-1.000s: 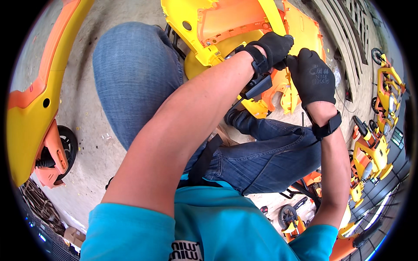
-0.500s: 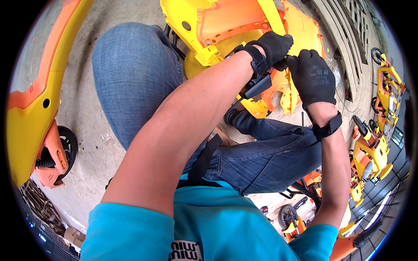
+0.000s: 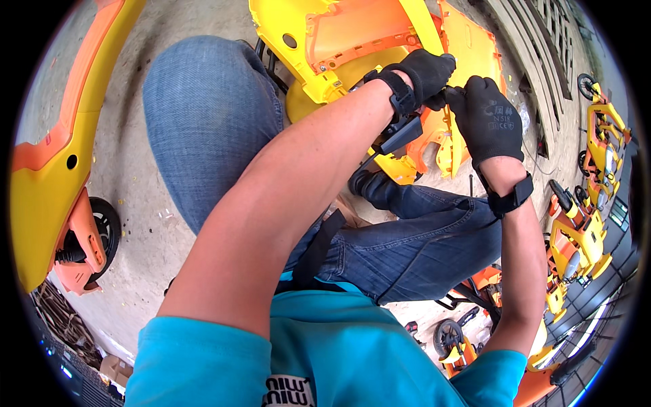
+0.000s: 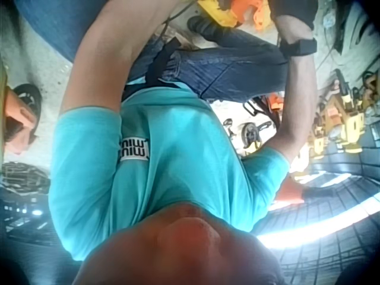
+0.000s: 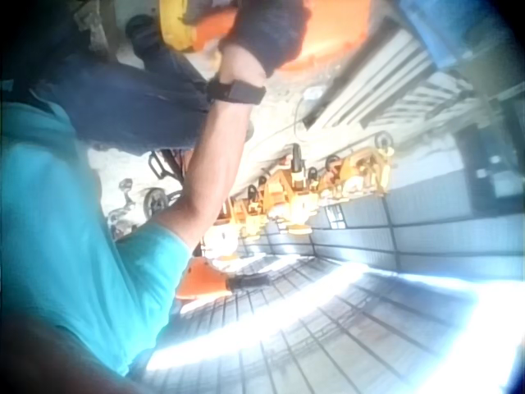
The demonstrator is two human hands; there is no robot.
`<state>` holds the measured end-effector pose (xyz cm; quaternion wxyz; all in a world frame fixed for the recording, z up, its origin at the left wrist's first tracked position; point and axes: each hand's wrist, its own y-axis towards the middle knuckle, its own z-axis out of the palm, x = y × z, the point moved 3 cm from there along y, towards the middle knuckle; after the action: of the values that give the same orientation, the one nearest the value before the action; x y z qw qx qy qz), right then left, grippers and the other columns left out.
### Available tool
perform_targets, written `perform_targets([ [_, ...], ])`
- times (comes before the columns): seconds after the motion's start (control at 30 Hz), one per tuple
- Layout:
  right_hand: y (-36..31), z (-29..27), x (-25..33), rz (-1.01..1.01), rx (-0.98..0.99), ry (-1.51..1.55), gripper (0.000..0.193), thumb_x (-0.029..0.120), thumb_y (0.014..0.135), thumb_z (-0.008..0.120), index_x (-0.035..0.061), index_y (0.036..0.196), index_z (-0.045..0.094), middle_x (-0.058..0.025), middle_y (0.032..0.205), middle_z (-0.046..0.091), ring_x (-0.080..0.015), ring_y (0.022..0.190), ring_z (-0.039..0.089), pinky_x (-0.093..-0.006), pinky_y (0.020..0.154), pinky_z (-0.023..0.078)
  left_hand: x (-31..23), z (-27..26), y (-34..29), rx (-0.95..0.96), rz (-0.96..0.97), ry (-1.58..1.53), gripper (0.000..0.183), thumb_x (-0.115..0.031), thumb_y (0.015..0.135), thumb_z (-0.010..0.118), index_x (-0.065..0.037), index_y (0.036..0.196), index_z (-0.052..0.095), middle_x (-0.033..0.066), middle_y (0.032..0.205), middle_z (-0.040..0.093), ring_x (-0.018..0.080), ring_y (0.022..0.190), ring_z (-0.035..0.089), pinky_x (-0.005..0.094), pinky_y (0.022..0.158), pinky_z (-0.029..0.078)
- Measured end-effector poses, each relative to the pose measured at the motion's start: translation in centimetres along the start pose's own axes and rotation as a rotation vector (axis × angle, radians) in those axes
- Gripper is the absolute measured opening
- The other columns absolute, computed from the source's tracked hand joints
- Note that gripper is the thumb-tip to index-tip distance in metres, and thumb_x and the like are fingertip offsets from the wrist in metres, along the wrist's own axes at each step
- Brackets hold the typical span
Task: The person, wearing gloves, assembles yellow plastic body panels for an electric scooter by hand, snapping pieces together and fitting them onto the frame.
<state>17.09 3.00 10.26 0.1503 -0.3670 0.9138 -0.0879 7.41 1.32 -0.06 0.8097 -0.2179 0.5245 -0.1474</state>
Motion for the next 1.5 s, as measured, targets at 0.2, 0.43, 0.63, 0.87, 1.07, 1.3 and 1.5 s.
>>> perform_targets([
  [0.2, -0.2, 0.1, 0.1, -0.279, -0.215, 0.135, 0.023, 0.017, 0.083, 0.061, 0.0047, 0.099, 0.052, -0.0144, 0.099, 0.056, -0.0323, 0.088, 0.059, -0.0414, 0.074, 0.049, 0.0, 0.1, 0.1, 0.012, 0.011, -0.062, 0.041, -0.038, 0.096, 0.044, 0.001, 0.097, 0.056, 0.0147, 0.076, 0.065, 0.0209, 0.058, 0.064, 0.0313, 0.055, 0.054],
  [0.43, 0.0, 0.4, -0.1, -0.116, -0.093, -0.035, 0.022, 0.013, 0.083, 0.059, 0.0052, 0.102, 0.051, -0.0131, 0.100, 0.056, -0.0320, 0.090, 0.058, -0.0407, 0.074, 0.050, -0.1, -0.1, -0.1, -0.019, -0.017, 0.034, 0.040, -0.038, 0.095, 0.045, 0.000, 0.097, 0.057, 0.0142, 0.077, 0.065, 0.0203, 0.058, 0.064, 0.0302, 0.056, 0.054],
  [0.63, -0.3, 0.1, 0.1, -0.267, -0.184, 0.127, 0.021, 0.016, 0.085, 0.058, 0.0044, 0.101, 0.052, -0.0137, 0.096, 0.057, -0.0309, 0.089, 0.058, -0.0396, 0.073, 0.050, 0.0, 0.2, -0.1, 0.002, 0.003, -0.057, 0.040, -0.037, 0.095, 0.045, 0.001, 0.096, 0.057, 0.0140, 0.077, 0.065, 0.0208, 0.058, 0.064, 0.0303, 0.056, 0.054],
  [0.87, -0.2, 0.3, -0.1, -0.123, -0.129, 0.000, 0.019, 0.014, 0.084, 0.058, 0.0039, 0.099, 0.051, -0.0139, 0.099, 0.055, -0.0315, 0.090, 0.059, -0.0397, 0.072, 0.050, -0.3, 0.0, -0.6, -0.021, -0.005, -0.022, 0.038, -0.036, 0.095, 0.044, 0.000, 0.098, 0.057, 0.0151, 0.079, 0.065, 0.0204, 0.058, 0.064, 0.0305, 0.056, 0.054],
  [1.07, -0.5, 0.2, 0.3, -0.241, -0.222, 0.201, 0.016, 0.011, 0.084, 0.056, 0.0039, 0.098, 0.052, -0.0156, 0.098, 0.054, -0.0321, 0.087, 0.061, -0.0401, 0.070, 0.051, -0.2, 0.2, -0.2, -0.005, 0.007, -0.059, 0.038, -0.035, 0.095, 0.043, 0.001, 0.098, 0.057, 0.0155, 0.081, 0.066, 0.0214, 0.060, 0.065, 0.0316, 0.058, 0.055],
  [1.3, -0.2, 0.0, 0.8, -0.077, -0.099, 0.028, 0.016, 0.011, 0.085, 0.055, 0.0038, 0.099, 0.051, -0.0168, 0.098, 0.054, -0.0324, 0.086, 0.061, -0.0405, 0.069, 0.051, 0.0, 0.0, -0.1, -0.012, 0.000, 0.008, 0.037, -0.034, 0.095, 0.045, 0.000, 0.097, 0.058, 0.0159, 0.080, 0.065, 0.0216, 0.061, 0.065, 0.0320, 0.058, 0.054],
  [1.5, -0.3, 0.1, 0.3, -0.225, -0.214, 0.072, 0.016, 0.012, 0.086, 0.055, 0.0041, 0.099, 0.052, -0.0157, 0.094, 0.056, -0.0322, 0.086, 0.061, -0.0395, 0.070, 0.051, -0.2, 0.3, -0.3, 0.002, -0.009, -0.079, 0.040, -0.036, 0.095, 0.045, 0.001, 0.096, 0.058, 0.0148, 0.077, 0.065, 0.0214, 0.058, 0.064, 0.0311, 0.057, 0.054],
])
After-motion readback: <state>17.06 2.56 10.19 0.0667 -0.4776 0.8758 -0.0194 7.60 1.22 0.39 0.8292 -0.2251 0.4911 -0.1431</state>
